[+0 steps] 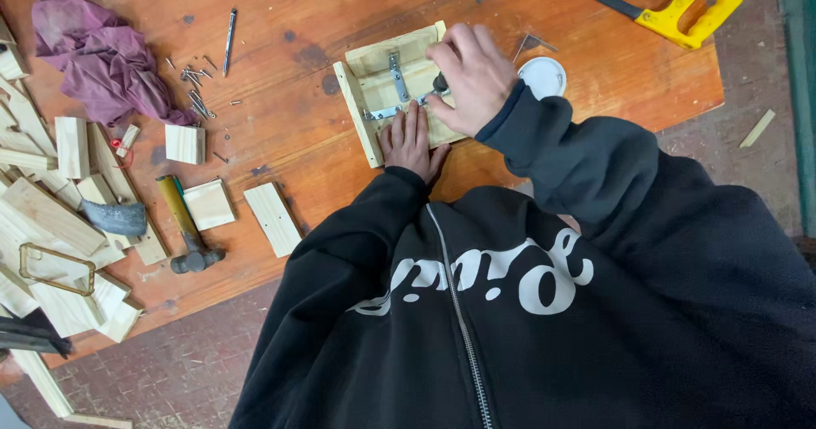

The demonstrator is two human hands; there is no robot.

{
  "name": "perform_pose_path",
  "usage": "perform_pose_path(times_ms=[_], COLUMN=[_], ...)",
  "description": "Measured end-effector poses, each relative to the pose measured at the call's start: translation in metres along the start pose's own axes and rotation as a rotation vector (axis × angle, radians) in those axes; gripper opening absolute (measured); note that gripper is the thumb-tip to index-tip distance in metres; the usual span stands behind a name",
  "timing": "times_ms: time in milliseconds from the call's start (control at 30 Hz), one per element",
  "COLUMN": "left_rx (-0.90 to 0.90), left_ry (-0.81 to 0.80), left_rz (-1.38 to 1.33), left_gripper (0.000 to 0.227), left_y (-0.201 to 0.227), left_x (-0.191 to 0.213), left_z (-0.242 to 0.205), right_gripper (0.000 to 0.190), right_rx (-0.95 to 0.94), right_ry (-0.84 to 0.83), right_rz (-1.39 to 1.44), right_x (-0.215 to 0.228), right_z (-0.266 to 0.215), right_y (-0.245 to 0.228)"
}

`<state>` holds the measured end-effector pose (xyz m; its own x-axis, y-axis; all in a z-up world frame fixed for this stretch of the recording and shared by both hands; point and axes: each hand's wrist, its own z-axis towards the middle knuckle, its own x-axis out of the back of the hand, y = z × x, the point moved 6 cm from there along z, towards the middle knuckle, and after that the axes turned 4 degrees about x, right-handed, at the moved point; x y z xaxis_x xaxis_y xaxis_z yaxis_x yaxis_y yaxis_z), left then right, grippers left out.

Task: The person assembles a small wooden box by attaching metal hinges to the lid and side panels using a screwdriver. They repeatedly position the hinges, insert screws, and tighten them while handling the wooden pieces and a small container of screws.

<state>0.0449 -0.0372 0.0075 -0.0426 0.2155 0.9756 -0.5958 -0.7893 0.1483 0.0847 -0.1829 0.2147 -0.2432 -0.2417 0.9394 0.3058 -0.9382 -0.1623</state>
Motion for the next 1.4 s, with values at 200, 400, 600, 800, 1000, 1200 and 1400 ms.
perform_pose_path(times_ms=[200, 400, 600, 800, 1000, 1200, 1400], left_rx=[0.011, 0.004, -0.013, 0.017, 0.076, 0.077, 0.43], left_ry=[-0.045, -0.049, 0.021, -0.041, -0.15, 0.15, 0.132], left_rz=[-0.008, -0.031, 0.02, -0.012, -0.176, -0.511, -0.479], left_gripper=[0.09, 0.092, 0.089, 0.092, 0.083, 0.043, 0.031], left_y=[0.001, 0.0, 0.002, 0.001, -0.003, -0.01, -0.023], left_x=[0.003, 0.001, 0.009, 0.001, -0.002, 0.005, -0.026], left_z=[0.003, 0.002, 0.004, 0.003, 0.005, 0.016, 0.035], right_gripper=[0.035, 0.054, 0.028, 0.053, 0.034, 0.026, 0.017], right_rx=[-0.162, -0.014, -0.049, -0.035, -0.268, -0.563, -0.822], right_ry=[-0.179, -0.109, -0.004, -0.069, -0.171, 0.373, 0.112], right_rz=[-0.315, 0.088, -0.104, -0.137, -0.097, 0.318, 0.559], right_x=[-0.025, -0.012, -0.013, -0.008, -0.015, 0.051, -0.098], right_z=[-0.008, 0.0, 0.0, -0.001, -0.009, -0.078, -0.185], right_y=[0.019, 0.003, 0.001, -0.008, 0.026, 0.106, 0.106])
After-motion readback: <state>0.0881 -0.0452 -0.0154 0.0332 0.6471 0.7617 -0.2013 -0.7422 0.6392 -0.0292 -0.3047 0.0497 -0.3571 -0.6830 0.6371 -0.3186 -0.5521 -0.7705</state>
